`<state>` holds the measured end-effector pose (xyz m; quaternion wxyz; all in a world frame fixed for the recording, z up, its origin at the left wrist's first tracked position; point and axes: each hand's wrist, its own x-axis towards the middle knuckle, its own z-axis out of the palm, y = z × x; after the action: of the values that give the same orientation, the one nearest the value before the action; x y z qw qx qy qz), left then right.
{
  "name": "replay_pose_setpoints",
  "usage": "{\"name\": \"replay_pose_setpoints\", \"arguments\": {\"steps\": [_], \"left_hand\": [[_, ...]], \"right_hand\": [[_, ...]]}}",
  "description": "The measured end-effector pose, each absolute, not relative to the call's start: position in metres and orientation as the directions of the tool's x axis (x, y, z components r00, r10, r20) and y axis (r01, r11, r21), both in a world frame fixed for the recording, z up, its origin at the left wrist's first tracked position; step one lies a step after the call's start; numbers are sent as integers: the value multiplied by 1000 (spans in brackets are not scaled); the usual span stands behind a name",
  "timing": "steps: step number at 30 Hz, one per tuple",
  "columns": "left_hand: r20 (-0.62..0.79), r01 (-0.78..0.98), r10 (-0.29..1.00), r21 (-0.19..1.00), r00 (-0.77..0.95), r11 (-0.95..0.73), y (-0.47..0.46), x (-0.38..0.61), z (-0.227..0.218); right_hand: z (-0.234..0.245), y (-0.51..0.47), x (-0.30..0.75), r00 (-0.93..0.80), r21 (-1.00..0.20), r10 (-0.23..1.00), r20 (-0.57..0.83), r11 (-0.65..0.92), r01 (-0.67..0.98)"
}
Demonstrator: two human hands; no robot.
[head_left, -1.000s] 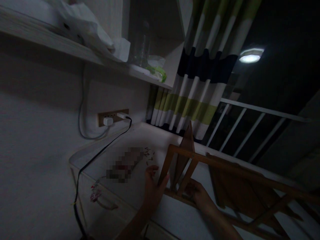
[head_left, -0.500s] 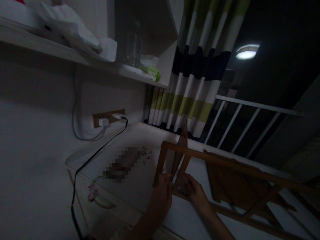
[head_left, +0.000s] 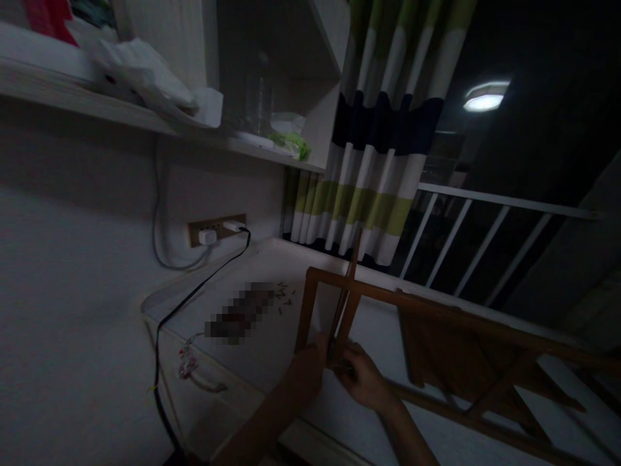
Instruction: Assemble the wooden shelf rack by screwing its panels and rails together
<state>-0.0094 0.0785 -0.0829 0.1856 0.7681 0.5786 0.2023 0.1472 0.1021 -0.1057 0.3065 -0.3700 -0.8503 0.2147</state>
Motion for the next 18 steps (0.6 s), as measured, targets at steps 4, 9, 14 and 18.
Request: {"name": "replay_pose_setpoints", "arguments": {"steps": [4, 9, 14, 18], "left_hand": [[104, 841, 970, 485, 218, -241, 79, -6, -88], [128, 865, 967, 432, 220, -254, 79, -4, -95], [154, 858, 940, 384, 305, -341, 80, -8, -97], [173, 849, 918, 350, 356, -395, 84, -11, -100]], "right_hand": [[-108, 101, 147, -568, -517, 741, 359, 664, 540], [-116, 104, 148, -575, -446, 735, 359, 677, 586], [-120, 105, 148, -565, -397, 744, 357, 669, 629], [-117, 103, 148, -551, -365, 755, 354, 654, 662]]}}
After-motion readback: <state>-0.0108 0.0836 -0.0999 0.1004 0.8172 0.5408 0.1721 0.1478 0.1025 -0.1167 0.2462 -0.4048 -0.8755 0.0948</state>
